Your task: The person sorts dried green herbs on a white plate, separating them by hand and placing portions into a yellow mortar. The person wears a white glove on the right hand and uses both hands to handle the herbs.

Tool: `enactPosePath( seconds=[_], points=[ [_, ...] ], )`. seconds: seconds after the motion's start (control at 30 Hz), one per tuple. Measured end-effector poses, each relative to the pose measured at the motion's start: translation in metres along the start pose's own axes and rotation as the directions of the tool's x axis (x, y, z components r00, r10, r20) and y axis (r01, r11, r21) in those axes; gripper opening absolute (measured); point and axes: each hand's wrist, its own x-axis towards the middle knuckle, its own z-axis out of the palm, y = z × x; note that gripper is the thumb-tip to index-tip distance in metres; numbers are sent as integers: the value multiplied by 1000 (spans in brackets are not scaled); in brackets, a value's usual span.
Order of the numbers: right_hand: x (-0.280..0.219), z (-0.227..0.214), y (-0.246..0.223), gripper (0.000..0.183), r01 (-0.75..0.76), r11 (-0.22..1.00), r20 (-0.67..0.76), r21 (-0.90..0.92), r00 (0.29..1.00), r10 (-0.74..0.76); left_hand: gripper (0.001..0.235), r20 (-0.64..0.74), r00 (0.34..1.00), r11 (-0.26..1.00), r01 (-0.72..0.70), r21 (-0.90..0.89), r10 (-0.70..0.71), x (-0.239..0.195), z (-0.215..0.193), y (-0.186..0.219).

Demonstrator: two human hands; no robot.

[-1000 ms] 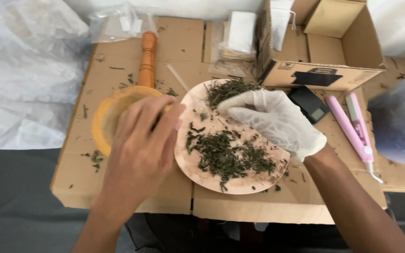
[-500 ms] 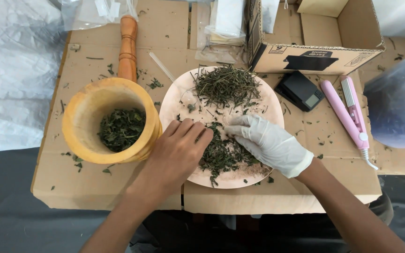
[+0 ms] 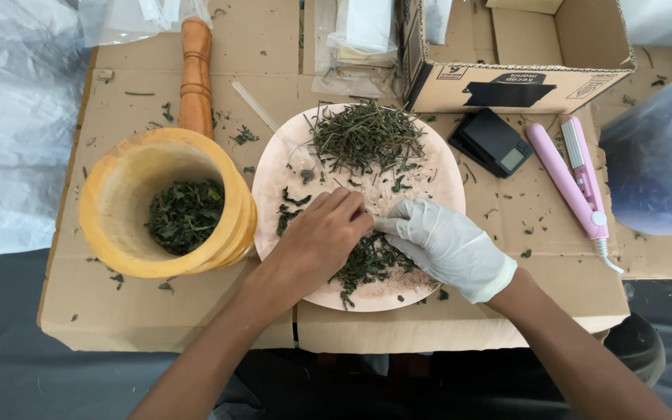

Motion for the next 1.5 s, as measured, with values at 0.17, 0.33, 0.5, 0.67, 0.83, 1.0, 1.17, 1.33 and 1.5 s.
enactPosePath(
  seconds=[0.17,0.33,0.5,0.67,0.83,1.0,1.17,1.33,1.5],
  points=[
    [-4,-6,-7,22,-57,995,-8,88,998,57,13,42,999,1000,-24,18,23,-1,11,-2],
    [-5,-7,-3,22,54,999,-3,0,999,-54,12,82,996,997,-44,58,39,2,-12,13],
    [-8,-7,-4,18,64,998,-4,-9,998,-65,14,125,991,991,-56,120,41,1,-7,13],
    [-9,-7,-8,18,-17,999,-11,46,1000,17,9,81,996,988,-46,146,34,0,6,9],
    [-9,-18,-25,24,-167,972,-39,165,984,176,13,-34,999,999,9,50,-7,7,0,7],
    [-8,-5,-25,22,-141,906,-256,400,931,258,10,-263,964,994,-6,-105,-22,16,5,5],
    [1,-3,-1,23,-194,792,-173,579,920,352,17,-364,928,974,-10,-227,-75,15,-6,4],
    [16,-7,17,19,-173,775,-172,607,924,341,28,-405,911,974,-16,-225,-78,18,0,-5],
    [41,-38,8,8,-152,951,-487,268,830,271,30,-457,870,965,73,-254,-186,12,-14,-10]
  ],
)
